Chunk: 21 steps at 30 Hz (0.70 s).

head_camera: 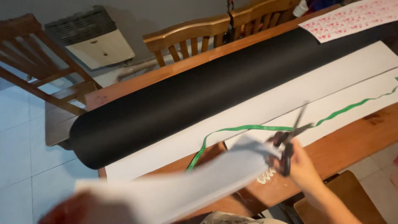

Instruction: Measuring and cutting pieces of transfer paper from rolls using a tape measure and scissors on a wooden table.

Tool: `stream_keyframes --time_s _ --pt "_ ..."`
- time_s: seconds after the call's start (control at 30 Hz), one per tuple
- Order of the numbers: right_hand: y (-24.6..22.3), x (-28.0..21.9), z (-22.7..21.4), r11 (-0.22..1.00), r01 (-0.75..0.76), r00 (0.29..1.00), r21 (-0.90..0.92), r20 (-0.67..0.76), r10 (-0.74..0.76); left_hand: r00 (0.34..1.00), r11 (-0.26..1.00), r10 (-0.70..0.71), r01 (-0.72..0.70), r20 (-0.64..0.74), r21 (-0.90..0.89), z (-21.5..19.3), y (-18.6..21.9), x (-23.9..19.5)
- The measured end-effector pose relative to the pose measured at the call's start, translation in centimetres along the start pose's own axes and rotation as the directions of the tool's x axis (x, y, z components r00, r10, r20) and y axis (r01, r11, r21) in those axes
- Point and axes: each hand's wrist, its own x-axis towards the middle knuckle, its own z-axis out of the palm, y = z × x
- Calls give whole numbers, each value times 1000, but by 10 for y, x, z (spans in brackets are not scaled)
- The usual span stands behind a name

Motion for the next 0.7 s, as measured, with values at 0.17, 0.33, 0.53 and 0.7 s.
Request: stream_keyframes --time_s 0.17,0.33,0.53,0.7 --pt "0 130 14 860 436 880 -265 -75 -469 969 969 182 -206 -168 -137 21 165 26" --pt "8 247 48 841 493 809 -221 -239 -537 777 821 416 -544 -473 -172 88 173 137" --pt "34 230 37 798 160 911 -581 -224 -345 734 891 451 -335 -508 307 146 180 112" --pt "138 165 -50 731 -86 956 -677 -262 -130 653 786 585 -603 -482 137 282 147 23"
